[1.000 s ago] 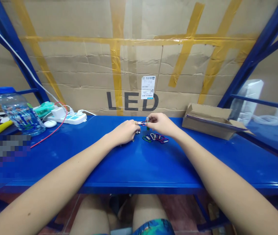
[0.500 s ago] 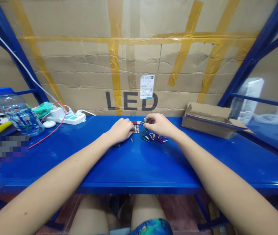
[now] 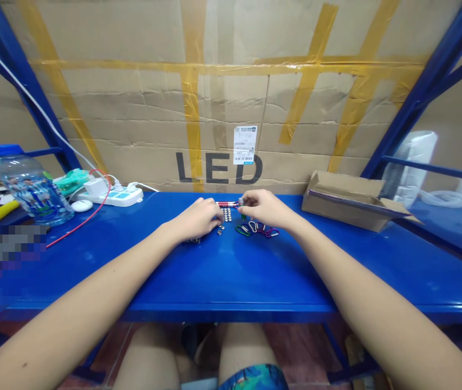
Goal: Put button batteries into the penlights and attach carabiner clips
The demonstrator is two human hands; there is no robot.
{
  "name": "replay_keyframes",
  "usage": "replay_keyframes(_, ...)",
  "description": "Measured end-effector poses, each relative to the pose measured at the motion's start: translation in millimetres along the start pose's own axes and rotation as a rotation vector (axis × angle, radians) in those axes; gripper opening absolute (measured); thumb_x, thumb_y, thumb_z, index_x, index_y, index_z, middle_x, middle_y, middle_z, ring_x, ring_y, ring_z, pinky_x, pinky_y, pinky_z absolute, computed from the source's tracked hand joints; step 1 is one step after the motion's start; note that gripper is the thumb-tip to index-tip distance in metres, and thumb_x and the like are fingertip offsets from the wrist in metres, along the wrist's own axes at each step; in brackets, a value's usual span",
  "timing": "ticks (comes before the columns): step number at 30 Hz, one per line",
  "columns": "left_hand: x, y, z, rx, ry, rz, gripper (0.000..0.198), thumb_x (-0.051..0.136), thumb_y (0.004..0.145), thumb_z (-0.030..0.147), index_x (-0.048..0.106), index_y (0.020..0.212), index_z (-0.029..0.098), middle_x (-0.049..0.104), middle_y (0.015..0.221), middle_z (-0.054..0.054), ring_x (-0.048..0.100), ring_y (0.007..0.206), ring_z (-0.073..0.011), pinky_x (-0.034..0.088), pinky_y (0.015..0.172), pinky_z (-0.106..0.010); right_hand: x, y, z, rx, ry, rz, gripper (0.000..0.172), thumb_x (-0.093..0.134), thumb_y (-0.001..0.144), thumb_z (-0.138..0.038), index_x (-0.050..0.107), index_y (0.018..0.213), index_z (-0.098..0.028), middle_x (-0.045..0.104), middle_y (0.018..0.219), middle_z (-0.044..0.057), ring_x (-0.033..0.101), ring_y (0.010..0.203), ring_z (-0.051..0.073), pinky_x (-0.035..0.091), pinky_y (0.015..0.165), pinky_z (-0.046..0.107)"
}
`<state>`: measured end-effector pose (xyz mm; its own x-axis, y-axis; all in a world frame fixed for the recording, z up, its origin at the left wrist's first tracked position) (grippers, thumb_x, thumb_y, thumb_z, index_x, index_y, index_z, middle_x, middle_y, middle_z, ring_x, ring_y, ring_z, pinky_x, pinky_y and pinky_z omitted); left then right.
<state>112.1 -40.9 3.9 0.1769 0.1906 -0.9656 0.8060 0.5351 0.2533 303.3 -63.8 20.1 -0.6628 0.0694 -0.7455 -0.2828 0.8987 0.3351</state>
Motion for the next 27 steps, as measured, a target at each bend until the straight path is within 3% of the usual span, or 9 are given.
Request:
replay_keyframes(3, 0.5, -1.4, -0.6, -0.029, 0.083, 0.026, 0.025, 0.05, 0.092, 0.018, 0.074, 0.098, 0.02, 0.07, 0.096, -0.009, 0.054, 0.093, -0.0246, 0.036, 0.077, -0.035, 1.0, -1.2, -3.2, 0.002, 0.095, -0.049, 0.011, 0.063, 0.077, -0.027, 0.063, 0.08, -0.016, 0.064, 0.068, 0.001, 0.057, 0.061, 0.014, 0.041, 0.058, 0.027)
replay_keyframes(10, 4.7, 1.6, 2.0, -0.042, 0.097, -0.039, 0.023, 0.053, 0.092, 0.02, 0.076, 0.094, 0.023, 0.07, 0.091, -0.009, 0.052, 0.091, -0.0257, 0.034, 0.077, -0.036, 4.9, -3.0, -9.2, -0.02, 0.173, -0.122, 0.01, 0.061, 0.078, -0.024, 0.065, 0.082, -0.016, 0.063, 0.067, 0.0, 0.053, 0.058, 0.011, 0.041, 0.057, 0.025)
replay_keyframes(17, 4.2, 3.8, -1.7, -0.085, 0.053, -0.042, 0.011, 0.061, 0.084, 0.015, 0.071, 0.079, 0.019, 0.068, 0.082, -0.008, 0.054, 0.089, -0.0258, 0.035, 0.075, -0.034, 7.4, -3.5, -10.8, -0.034, 0.16, -0.127, 0.009, 0.063, 0.078, -0.026, 0.064, 0.078, -0.017, 0.062, 0.068, 0.0, 0.055, 0.061, 0.013, 0.042, 0.058, 0.026)
replay_keyframes(21, 0.9, 3.6, 0.3, -0.073, 0.025, -0.048, 0.01, 0.063, 0.083, 0.016, 0.067, 0.074, 0.018, 0.067, 0.077, -0.006, 0.057, 0.087, -0.0251, 0.036, 0.075, -0.034, 8.8, -5.4, -12.6, 0.017, 0.286, -0.195, 0.016, 0.064, 0.079, -0.03, 0.066, 0.089, -0.017, 0.062, 0.071, 0.0, 0.053, 0.056, 0.011, 0.04, 0.049, 0.024)
replay_keyframes(24, -6.1, 2.0, 2.2, -0.069, 0.051, 0.024, 0.012, 0.06, 0.084, 0.017, 0.065, 0.074, 0.018, 0.068, 0.076, -0.006, 0.06, 0.079, -0.0221, 0.038, 0.072, -0.032, 8.0, -5.4, -12.9, 0.015, 0.355, -0.199, 0.022, 0.063, 0.081, -0.03, 0.067, 0.098, -0.017, 0.062, 0.074, 0.001, 0.053, 0.057, 0.012, 0.039, 0.047, 0.024)
replay_keyframes(27, -16.9, -1.0, 3.1, -0.084, -0.043, 0.215, 0.011, 0.056, 0.088, 0.021, 0.066, 0.085, 0.017, 0.071, 0.082, -0.005, 0.063, 0.073, -0.0183, 0.042, 0.067, -0.03, 6.8, -3.0, -10.1, -0.068, 0.267, -0.12, 0.017, 0.059, 0.082, -0.021, 0.067, 0.097, -0.017, 0.064, 0.079, 0.002, 0.055, 0.066, 0.013, 0.045, 0.058, 0.026)
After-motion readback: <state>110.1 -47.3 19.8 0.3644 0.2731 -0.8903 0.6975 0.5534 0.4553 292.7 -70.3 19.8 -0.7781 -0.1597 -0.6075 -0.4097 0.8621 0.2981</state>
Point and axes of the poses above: each hand's wrist, its own y-axis towards the middle knuckle, its own x-axis out of the palm, z = x × y, the point moved 3 cm from there along y, towards the middle knuckle
